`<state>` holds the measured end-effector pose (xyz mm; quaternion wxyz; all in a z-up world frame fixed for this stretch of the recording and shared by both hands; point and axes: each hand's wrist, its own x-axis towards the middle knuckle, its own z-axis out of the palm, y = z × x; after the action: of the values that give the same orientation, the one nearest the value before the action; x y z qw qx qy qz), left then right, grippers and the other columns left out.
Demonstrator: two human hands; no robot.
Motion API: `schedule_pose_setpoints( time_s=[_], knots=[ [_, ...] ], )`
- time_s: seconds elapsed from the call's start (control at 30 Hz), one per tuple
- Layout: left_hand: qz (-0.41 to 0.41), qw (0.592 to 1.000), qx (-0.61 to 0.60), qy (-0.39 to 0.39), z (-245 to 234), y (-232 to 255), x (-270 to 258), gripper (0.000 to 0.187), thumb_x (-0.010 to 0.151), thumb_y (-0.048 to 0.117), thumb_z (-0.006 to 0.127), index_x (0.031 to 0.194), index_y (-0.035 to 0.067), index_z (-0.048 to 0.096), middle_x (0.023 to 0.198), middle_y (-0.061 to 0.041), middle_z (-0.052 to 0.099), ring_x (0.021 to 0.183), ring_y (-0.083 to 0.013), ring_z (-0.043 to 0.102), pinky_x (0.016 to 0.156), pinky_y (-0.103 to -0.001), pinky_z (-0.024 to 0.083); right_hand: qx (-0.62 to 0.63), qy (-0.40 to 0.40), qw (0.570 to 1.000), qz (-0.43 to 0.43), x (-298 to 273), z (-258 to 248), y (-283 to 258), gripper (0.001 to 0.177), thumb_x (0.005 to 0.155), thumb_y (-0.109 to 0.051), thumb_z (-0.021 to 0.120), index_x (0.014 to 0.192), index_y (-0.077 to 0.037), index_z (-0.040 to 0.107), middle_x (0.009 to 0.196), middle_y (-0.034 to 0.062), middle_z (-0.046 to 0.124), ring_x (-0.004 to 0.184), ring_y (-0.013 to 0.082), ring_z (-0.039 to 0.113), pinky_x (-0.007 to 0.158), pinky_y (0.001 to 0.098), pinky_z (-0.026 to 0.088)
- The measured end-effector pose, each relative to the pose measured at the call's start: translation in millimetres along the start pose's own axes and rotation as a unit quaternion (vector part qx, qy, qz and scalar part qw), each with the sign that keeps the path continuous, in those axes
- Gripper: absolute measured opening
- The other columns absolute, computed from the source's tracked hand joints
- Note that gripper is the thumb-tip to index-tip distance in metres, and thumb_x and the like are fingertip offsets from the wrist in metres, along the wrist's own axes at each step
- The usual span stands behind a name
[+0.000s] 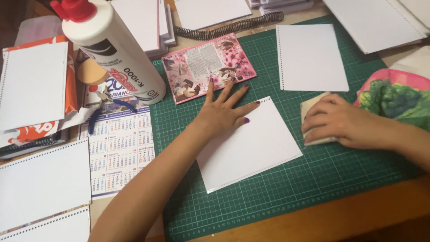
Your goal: Assembling notebook covers by applying glue and attaching paper sheets on a cutting mat.
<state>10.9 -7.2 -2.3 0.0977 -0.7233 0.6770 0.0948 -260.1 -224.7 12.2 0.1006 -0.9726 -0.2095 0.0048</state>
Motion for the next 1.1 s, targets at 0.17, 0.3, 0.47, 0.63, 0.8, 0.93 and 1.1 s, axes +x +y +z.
schedule_pose_setpoints(
  time_s=[0.17,0.3,0.47,0.63,0.8,0.93,1.1],
  knots=[
    [0.026,0.996,-0.033,0.079,8.6,1.7,5.1,0.051,0.1,0.052,0.046,0.149,0.041,0.043,0.17,-0.006,0.016,0.155,-0.0443,0.001,0.113,-0.083,0.002,0.387,0.167,0.834,0.355,-21.8,-17.1,6.3,0.031,0.086,-0.003,0.066,0.115,-0.013,0.073,0.105,0.0068,0.075,0.101,0.0235,0.068,0.086,0.0392,0.048],
    [0.047,0.987,-0.023,0.154,10.7,-1.6,15.9,0.051,0.091,0.041,0.07,0.138,0.034,0.055,0.165,-0.008,0.024,0.153,-0.0473,0.011,0.11,-0.087,0.011,0.683,0.258,0.602,0.324,-32.3,5.6,22.8,0.045,0.084,0.008,0.064,0.128,0.003,0.056,0.109,0.0208,0.067,0.1,0.0307,0.064,0.084,0.0427,0.051],
    [0.059,0.953,-0.092,0.281,8.9,-2.2,6.6,0.047,0.08,0.032,0.082,0.121,0.022,0.063,0.149,-0.008,0.047,0.14,-0.039,0.038,0.109,-0.076,0.026,0.716,0.281,0.557,0.312,-32.7,20.5,20.3,0.042,0.085,0.002,0.063,0.126,-0.004,0.058,0.106,0.0132,0.067,0.093,0.0254,0.065,0.075,0.0383,0.052],
    [0.056,0.912,-0.203,0.353,11.1,-2.4,-13.2,0.016,0.098,0.02,0.066,0.093,0.006,0.073,0.113,-0.005,0.063,0.101,-0.0327,0.054,0.081,-0.046,0.044,0.692,0.27,0.563,0.362,-28.2,13.2,3.7,0.042,0.087,0.005,0.059,0.127,-0.005,0.056,0.11,0.0144,0.064,0.098,0.0276,0.06,0.079,0.0405,0.044],
    [0.001,0.923,-0.115,0.368,23.8,1.5,-22.8,0.033,0.104,0.034,0.058,0.083,0.01,0.068,0.099,-0.006,0.058,0.09,-0.033,0.052,0.075,-0.047,0.041,0.116,0.019,0.816,0.566,2.7,-34.2,-50.4,0.03,0.089,-0.043,0.065,0.118,-0.035,0.071,0.094,0.0037,0.083,0.081,0.0223,0.077,0.067,0.0343,0.054],
    [0.0,0.915,-0.173,0.366,24.5,1.0,-33.4,0.036,0.098,0.039,0.066,0.077,0.011,0.071,0.094,-0.003,0.058,0.087,-0.0298,0.05,0.072,-0.046,0.042,-0.116,-0.003,0.922,0.37,-14.4,13.5,-52.6,0.019,0.095,-0.03,0.055,0.113,-0.029,0.061,0.104,-0.0098,0.073,0.094,0.0226,0.072,0.064,0.0505,0.058],
    [-0.031,0.905,-0.198,0.375,26.2,-2.8,-53.0,0.029,0.099,0.029,0.068,0.085,0.003,0.07,0.102,-0.004,0.06,0.09,-0.03,0.051,0.08,-0.044,0.041,-0.209,-0.036,0.934,0.289,-32.8,22.2,-56.4,0.034,0.083,-0.003,0.058,0.105,-0.029,0.056,0.082,-0.0065,0.056,0.072,0.0218,0.055,0.059,0.0433,0.047]
  ],
)
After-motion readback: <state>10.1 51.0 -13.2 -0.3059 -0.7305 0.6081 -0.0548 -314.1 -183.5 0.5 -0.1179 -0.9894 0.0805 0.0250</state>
